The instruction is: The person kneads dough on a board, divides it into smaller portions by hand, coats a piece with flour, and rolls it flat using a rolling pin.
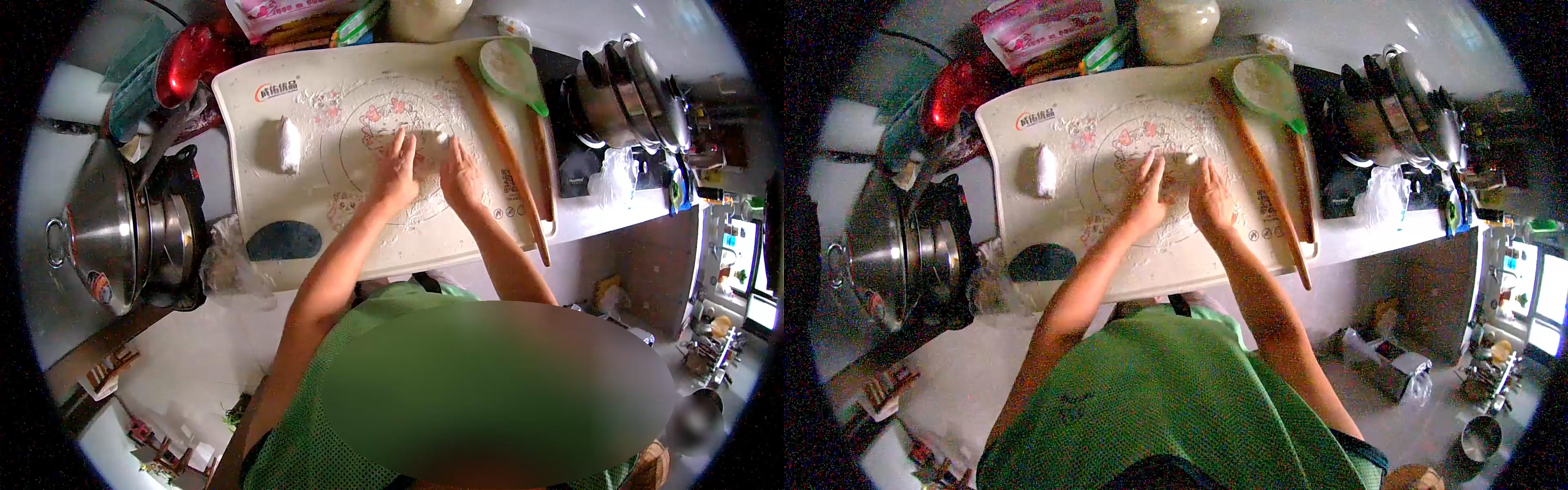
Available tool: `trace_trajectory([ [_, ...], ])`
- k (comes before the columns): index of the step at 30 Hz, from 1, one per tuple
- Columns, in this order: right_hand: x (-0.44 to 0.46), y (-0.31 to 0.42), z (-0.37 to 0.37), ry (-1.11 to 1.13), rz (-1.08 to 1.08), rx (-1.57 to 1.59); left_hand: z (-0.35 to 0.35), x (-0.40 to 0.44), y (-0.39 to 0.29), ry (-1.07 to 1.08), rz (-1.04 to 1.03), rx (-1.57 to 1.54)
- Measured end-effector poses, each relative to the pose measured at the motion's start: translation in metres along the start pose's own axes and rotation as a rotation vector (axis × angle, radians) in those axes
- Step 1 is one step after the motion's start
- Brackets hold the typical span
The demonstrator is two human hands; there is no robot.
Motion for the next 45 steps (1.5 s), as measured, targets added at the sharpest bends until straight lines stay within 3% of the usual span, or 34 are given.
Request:
trace_trajectory([
  [3,-0.017,0.012,0.015,0.109,-0.015,0.05,0.018,-0.007,0.005,0.103,0.028,0.166],
  [5,-0.011,0.01,0.007,0.035,-0.015,0.04,0.023,-0.003,-0.004,0.076,0.023,0.226],
  [7,0.015,0.023,0.007,-0.159,0.142,-0.176,0.023,0.008,-0.011,-0.092,0.074,0.35],
  [8,0.022,0.029,0.002,-0.142,0.167,-0.121,0.014,0.011,-0.006,-0.036,0.068,0.475],
  [13,0.033,0.032,-0.008,-0.065,0.189,-0.274,0.008,0.017,0.007,-0.074,0.11,0.384],
  [20,0.042,0.034,-0.008,-0.053,0.174,-0.279,-0.003,0.025,0.006,0.032,0.142,0.709],
  [25,0.039,0.021,-0.016,0.035,0.155,-0.269,0.003,0.033,0.01,0.212,0.257,0.508],
  [27,0.022,0.024,0.001,-0.132,0.15,-0.16,0.013,0.022,-0.002,-0.003,0.114,0.402],
  [29,-0.001,0.015,-0.016,-0.041,0.15,-0.201,-0.006,-0.005,-0.002,0.099,0.077,0.454],
  [31,-0.003,0.014,-0.018,-0.082,0.183,-0.204,-0.004,0.0,-0.005,0.004,-0.013,0.427],
  [35,0.003,0.017,-0.017,-0.075,0.151,-0.26,-0.008,-0.001,-0.005,0.026,0.032,0.536],
  [37,0.001,0.014,-0.016,-0.011,0.107,-0.134,-0.009,-0.002,0.0,0.034,0.081,0.39],
  [39,0.004,0.01,-0.003,-0.004,0.116,-0.116,0.0,-0.002,0.006,-0.017,0.067,0.419],
  [41,0.011,0.009,0.019,-0.001,0.169,0.063,0.021,-0.001,0.025,-0.319,0.1,0.202],
  [43,0.032,0.001,0.021,-0.113,0.208,0.048,0.036,0.014,0.018,-0.298,0.154,0.26],
  [45,0.044,0.01,0.005,0.254,0.346,-0.019,0.034,0.024,0.017,-0.064,0.367,0.368],
])
Point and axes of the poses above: each hand's wrist, its own x-axis towards the middle knuckle, its own z-axis out of the back of the hand, y = z × x, the point moved 7 cm from there along x, towards the middle knuckle, and after that the axes turned 6 degrees about -x, right-handed, at the moved point
